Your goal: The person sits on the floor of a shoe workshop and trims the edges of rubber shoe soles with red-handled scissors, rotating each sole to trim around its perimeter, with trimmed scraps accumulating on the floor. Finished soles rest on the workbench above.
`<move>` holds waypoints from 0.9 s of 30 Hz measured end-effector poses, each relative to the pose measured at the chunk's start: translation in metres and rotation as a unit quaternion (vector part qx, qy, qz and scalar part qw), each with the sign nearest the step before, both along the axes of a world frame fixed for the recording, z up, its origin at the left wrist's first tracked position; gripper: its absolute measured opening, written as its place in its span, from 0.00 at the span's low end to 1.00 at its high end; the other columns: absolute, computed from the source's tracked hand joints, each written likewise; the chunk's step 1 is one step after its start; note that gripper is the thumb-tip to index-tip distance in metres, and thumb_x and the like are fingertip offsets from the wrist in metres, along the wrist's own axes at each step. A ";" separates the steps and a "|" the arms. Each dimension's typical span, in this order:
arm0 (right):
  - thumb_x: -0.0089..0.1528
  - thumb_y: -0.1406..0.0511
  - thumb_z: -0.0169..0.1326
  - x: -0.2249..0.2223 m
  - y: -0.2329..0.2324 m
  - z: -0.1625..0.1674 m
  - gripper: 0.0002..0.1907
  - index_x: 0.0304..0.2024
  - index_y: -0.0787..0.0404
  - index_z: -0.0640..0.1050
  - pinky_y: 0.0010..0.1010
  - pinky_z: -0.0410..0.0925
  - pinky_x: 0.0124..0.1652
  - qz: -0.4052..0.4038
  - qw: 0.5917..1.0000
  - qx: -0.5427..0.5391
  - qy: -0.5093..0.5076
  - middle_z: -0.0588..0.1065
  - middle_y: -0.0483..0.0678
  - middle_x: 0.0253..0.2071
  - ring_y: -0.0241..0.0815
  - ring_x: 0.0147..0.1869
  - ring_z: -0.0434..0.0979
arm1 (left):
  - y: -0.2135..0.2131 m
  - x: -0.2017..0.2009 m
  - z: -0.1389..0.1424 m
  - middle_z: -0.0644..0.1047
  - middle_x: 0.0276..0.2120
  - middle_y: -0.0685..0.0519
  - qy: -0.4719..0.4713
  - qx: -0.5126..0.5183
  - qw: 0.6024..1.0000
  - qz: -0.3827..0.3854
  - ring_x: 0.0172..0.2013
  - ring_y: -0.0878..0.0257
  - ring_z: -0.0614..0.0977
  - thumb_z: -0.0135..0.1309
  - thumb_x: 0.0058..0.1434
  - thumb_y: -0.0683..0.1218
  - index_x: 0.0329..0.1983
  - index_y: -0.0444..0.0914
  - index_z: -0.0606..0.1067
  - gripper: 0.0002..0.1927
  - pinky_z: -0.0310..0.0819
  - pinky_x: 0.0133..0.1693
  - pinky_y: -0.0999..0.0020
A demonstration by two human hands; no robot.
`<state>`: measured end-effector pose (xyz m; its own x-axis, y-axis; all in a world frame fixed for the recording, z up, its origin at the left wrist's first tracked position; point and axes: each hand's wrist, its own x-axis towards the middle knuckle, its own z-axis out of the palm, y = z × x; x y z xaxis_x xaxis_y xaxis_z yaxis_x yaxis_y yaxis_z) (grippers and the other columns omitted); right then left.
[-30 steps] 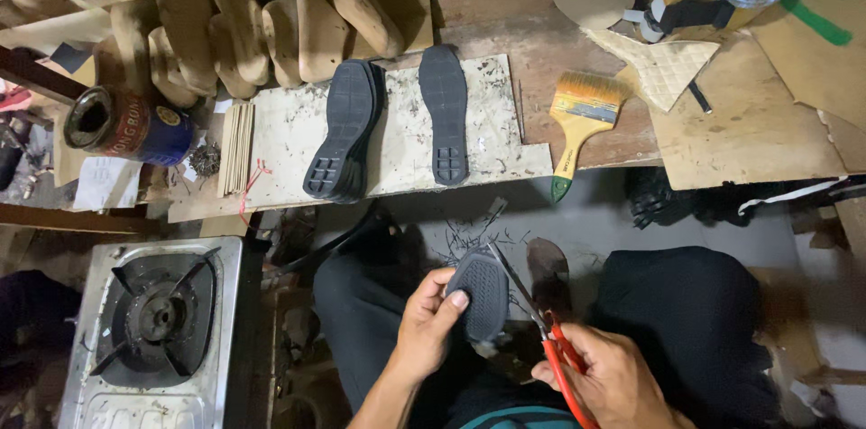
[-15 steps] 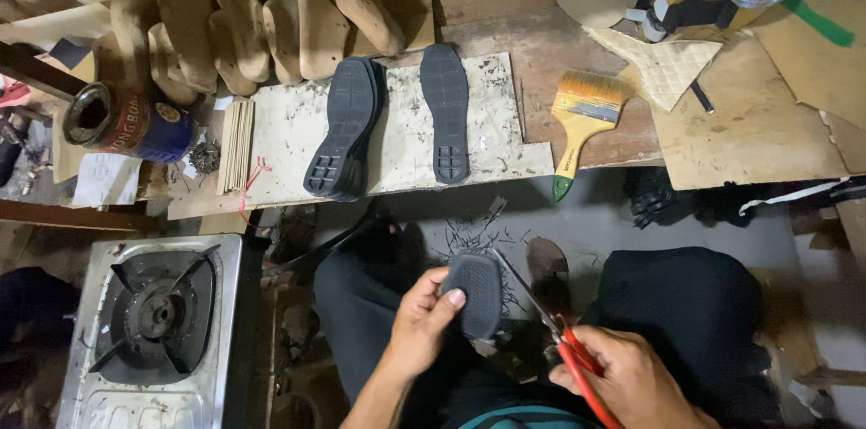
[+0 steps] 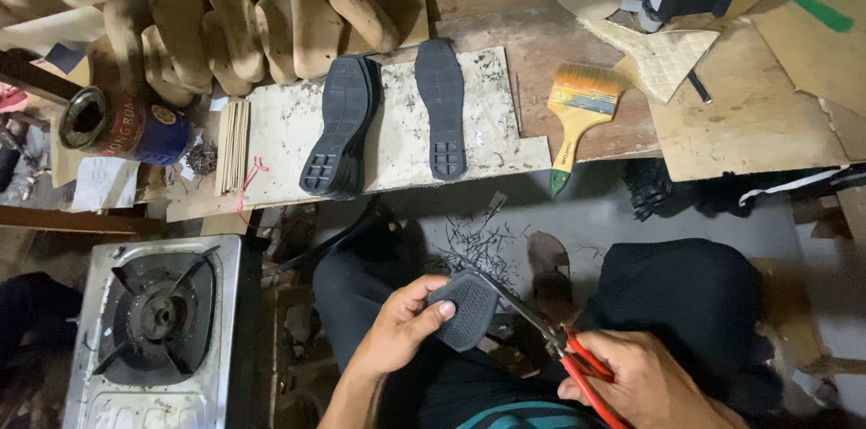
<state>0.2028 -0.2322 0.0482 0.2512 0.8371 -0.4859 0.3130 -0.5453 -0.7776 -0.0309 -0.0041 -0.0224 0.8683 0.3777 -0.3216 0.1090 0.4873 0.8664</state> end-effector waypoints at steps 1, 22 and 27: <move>0.51 0.62 0.69 0.001 -0.002 0.000 0.17 0.41 0.60 0.82 0.29 0.76 0.28 0.012 1.000 0.000 -0.006 0.85 0.48 0.28 0.37 0.27 0.85 | 0.001 -0.002 0.001 0.81 0.44 0.53 0.006 0.004 1.000 -0.006 0.44 0.68 0.80 0.53 0.69 0.42 0.56 0.31 0.74 0.15 0.76 0.49 0.70; 0.49 0.62 0.73 0.000 0.000 0.007 0.16 0.31 0.61 0.79 0.33 0.69 0.27 0.054 0.998 -0.017 0.002 0.75 0.47 0.22 0.38 0.22 0.77 | -0.001 -0.006 -0.001 0.80 0.41 0.57 0.014 -0.007 0.997 -0.069 0.42 0.71 0.77 0.55 0.68 0.41 0.56 0.32 0.75 0.14 0.74 0.46 0.73; 0.45 0.59 0.76 -0.003 0.001 0.011 0.24 0.40 0.58 0.82 0.35 0.71 0.28 0.034 0.998 -0.021 -0.041 0.79 0.48 0.27 0.42 0.24 0.80 | -0.002 -0.006 -0.004 0.80 0.41 0.57 0.007 0.007 0.997 -0.070 0.42 0.71 0.77 0.55 0.68 0.40 0.56 0.32 0.75 0.14 0.73 0.46 0.73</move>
<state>0.1996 -0.2311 0.0594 0.2357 0.8330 -0.5005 0.4120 -0.5521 -0.7249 -0.0366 -0.0060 -0.0263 0.9079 0.2580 -0.3302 0.1880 0.4535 0.8712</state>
